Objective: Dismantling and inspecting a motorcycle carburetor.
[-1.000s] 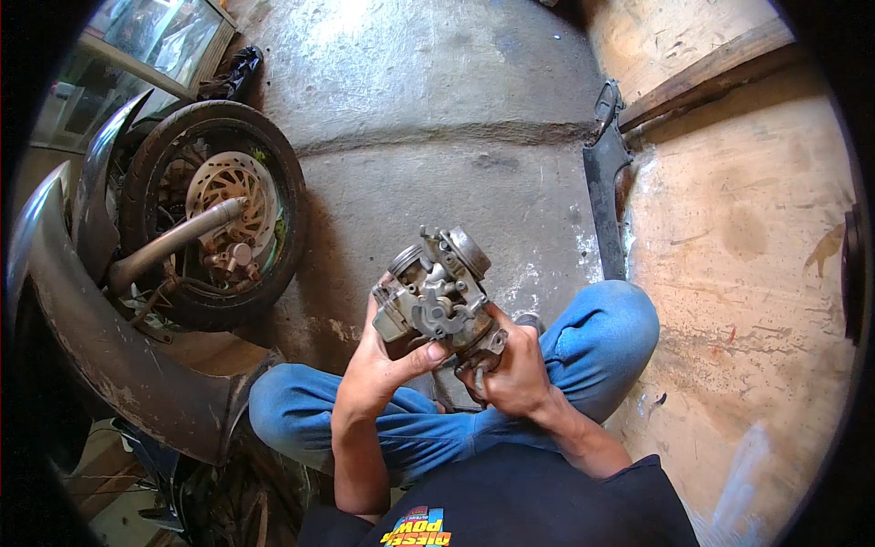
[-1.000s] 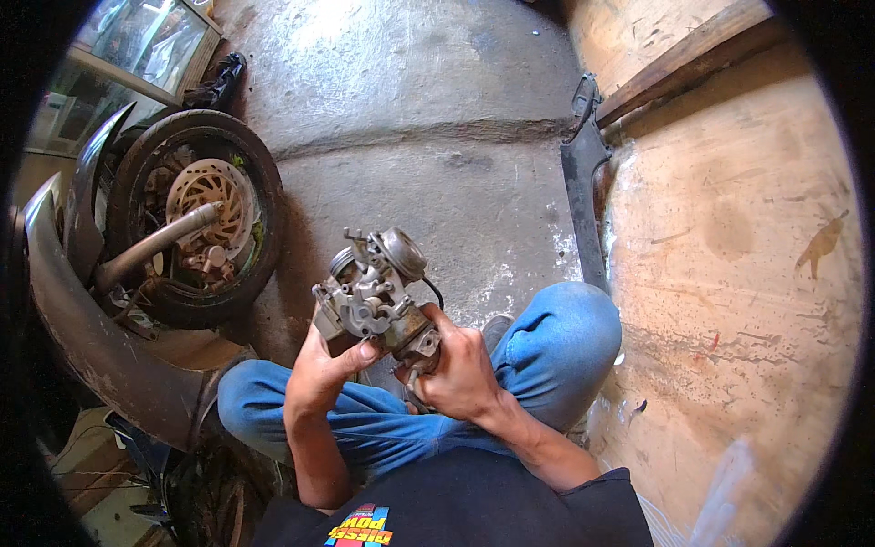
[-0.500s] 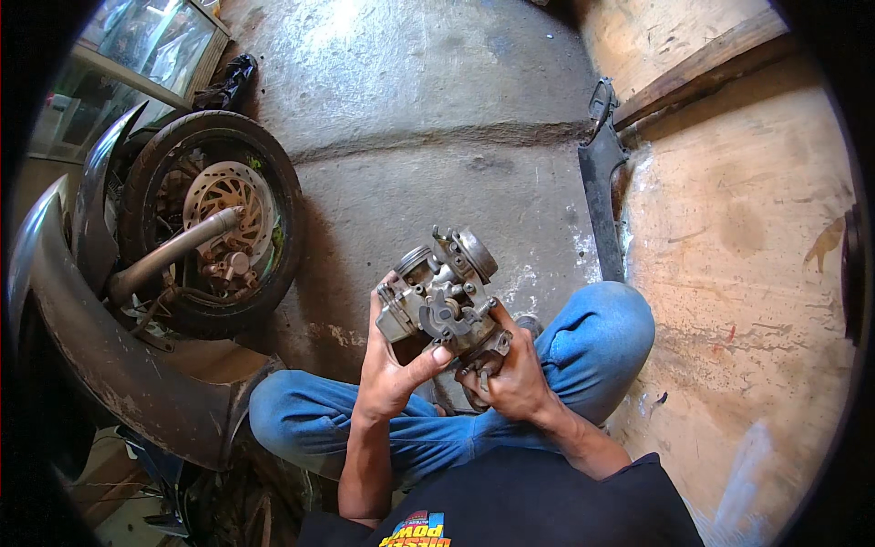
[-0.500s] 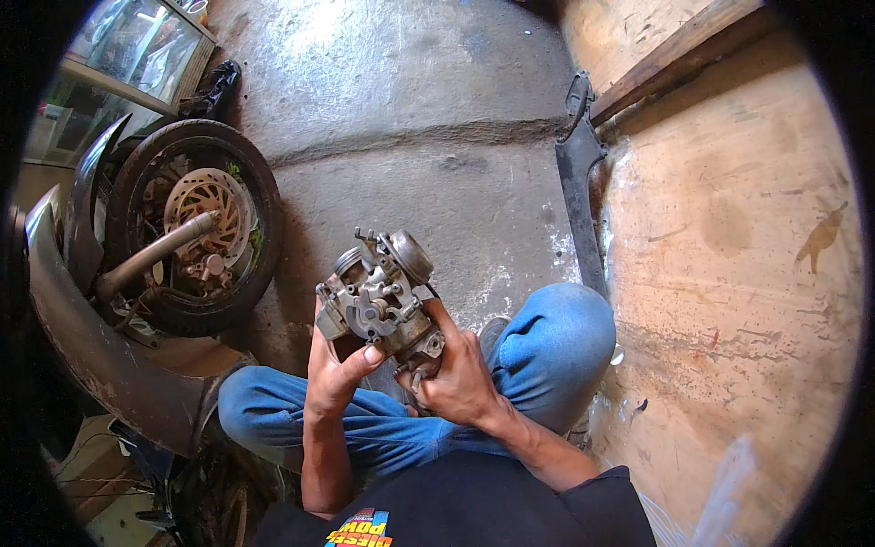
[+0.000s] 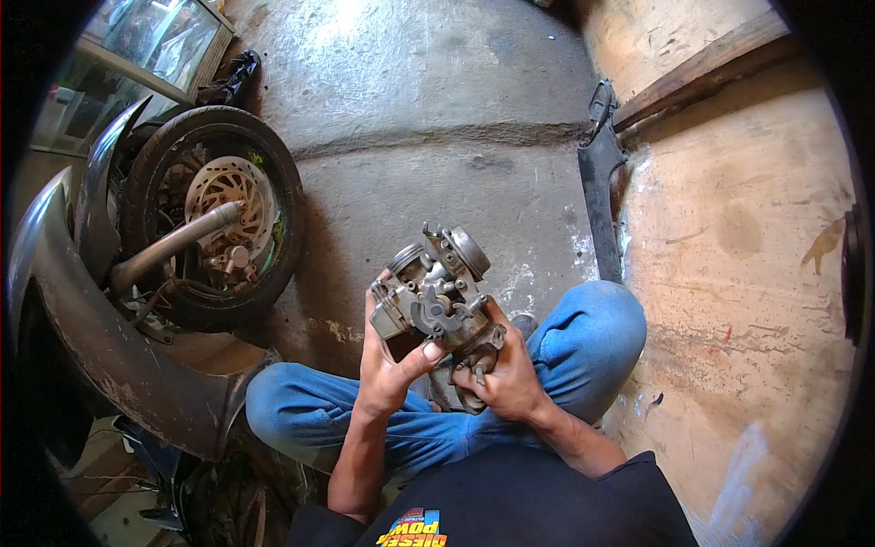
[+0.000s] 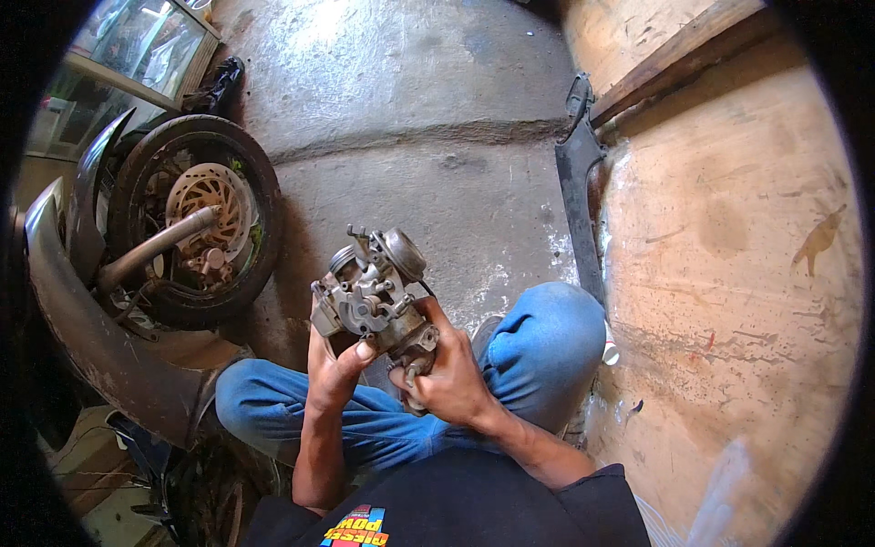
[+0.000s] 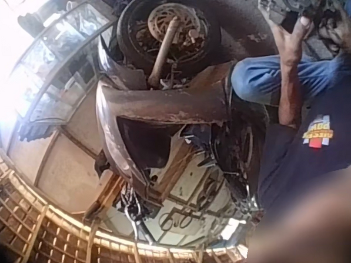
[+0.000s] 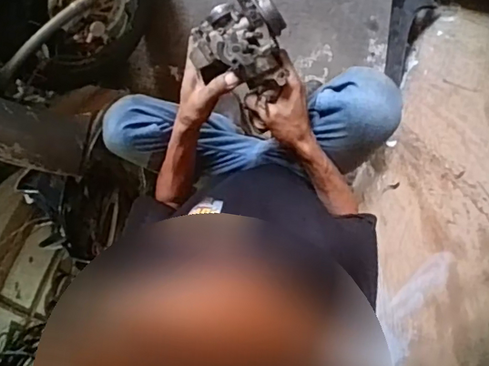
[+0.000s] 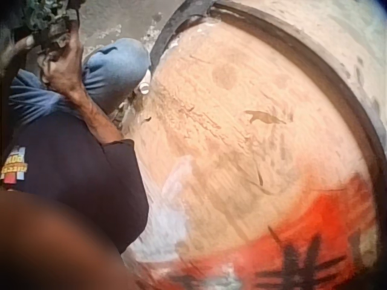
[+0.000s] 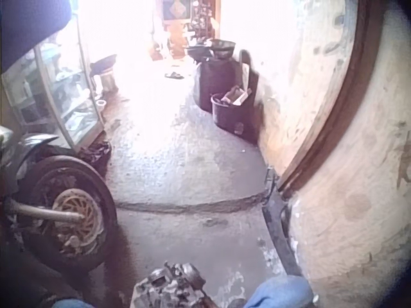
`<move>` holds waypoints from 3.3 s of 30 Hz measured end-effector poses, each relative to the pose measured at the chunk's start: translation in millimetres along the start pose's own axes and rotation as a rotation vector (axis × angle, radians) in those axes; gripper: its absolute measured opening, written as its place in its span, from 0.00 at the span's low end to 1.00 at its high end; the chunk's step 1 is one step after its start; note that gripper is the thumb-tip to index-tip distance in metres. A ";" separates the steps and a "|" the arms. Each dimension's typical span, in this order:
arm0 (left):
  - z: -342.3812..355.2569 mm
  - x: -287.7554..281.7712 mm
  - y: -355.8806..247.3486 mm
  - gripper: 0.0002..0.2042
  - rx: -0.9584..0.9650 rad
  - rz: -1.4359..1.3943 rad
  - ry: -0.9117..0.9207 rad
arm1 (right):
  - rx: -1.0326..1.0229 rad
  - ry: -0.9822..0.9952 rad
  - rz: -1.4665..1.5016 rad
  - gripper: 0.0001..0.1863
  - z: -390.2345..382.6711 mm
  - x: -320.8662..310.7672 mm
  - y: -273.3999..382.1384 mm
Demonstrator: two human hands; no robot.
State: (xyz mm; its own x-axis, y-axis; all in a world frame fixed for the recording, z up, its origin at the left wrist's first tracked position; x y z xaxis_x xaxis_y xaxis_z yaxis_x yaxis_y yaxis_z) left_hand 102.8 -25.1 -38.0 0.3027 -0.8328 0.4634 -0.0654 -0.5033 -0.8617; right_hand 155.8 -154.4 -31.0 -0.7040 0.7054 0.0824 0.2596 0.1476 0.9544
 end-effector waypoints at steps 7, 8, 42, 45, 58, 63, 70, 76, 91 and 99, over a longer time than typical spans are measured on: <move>-0.7 -9.2 7.3 0.50 -0.007 -0.004 0.003 | -0.050 -0.003 -0.018 0.33 -0.3 2.6 -5.1; -0.8 -8.7 3.8 0.50 -0.002 -0.002 0.004 | -0.055 -0.002 -0.019 0.33 -1.0 2.9 -3.1; 9.1 -24.0 -28.5 0.30 0.017 0.361 -0.042 | -0.153 0.146 -0.578 0.35 -9.9 22.1 -1.6; 6.0 -25.8 -27.6 0.28 0.029 0.317 -0.064 | -0.093 0.127 -0.518 0.34 -9.4 20.3 -2.7; -0.6 -35.2 -29.8 0.37 0.055 0.306 -0.168 | -0.106 0.137 -0.341 0.34 -9.1 23.5 2.5; -3.5 -47.3 -22.8 0.39 0.073 0.330 -0.195 | -0.103 0.135 -0.319 0.35 -11.0 27.9 0.2; -6.3 -38.1 -34.1 0.40 0.264 0.181 -0.080 | 0.061 0.233 -0.027 0.37 -12.1 33.3 -4.8; -7.0 -39.4 -24.7 0.39 0.233 0.085 -0.119 | 0.043 0.247 -0.076 0.36 -11.8 34.1 -6.9; 0.4 -48.4 -16.3 0.38 0.147 -0.034 -0.182 | 0.127 0.429 0.061 0.42 -14.5 24.3 7.1; -4.4 -52.5 -35.9 0.35 0.343 -0.257 -0.186 | -0.146 0.324 0.217 0.35 -8.4 13.1 22.7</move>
State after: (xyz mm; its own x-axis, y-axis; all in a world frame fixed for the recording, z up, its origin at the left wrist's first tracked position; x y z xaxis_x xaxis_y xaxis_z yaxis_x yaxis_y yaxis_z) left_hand 85.1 35.6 -30.6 0.4350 -0.6202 0.6528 0.3428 -0.5563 -0.7570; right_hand 146.9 -147.6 -5.9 -0.8210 0.4511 0.3501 0.3450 -0.0967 0.9336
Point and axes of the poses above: each hand's wrist, its own z-axis towards the middle knuckle, its own x-axis out of the palm, y = z × x, the point moved 9 cm from there along z, towards the middle knuckle, and after that the axes turned 6 degrees about y, right-handed, at the moved point
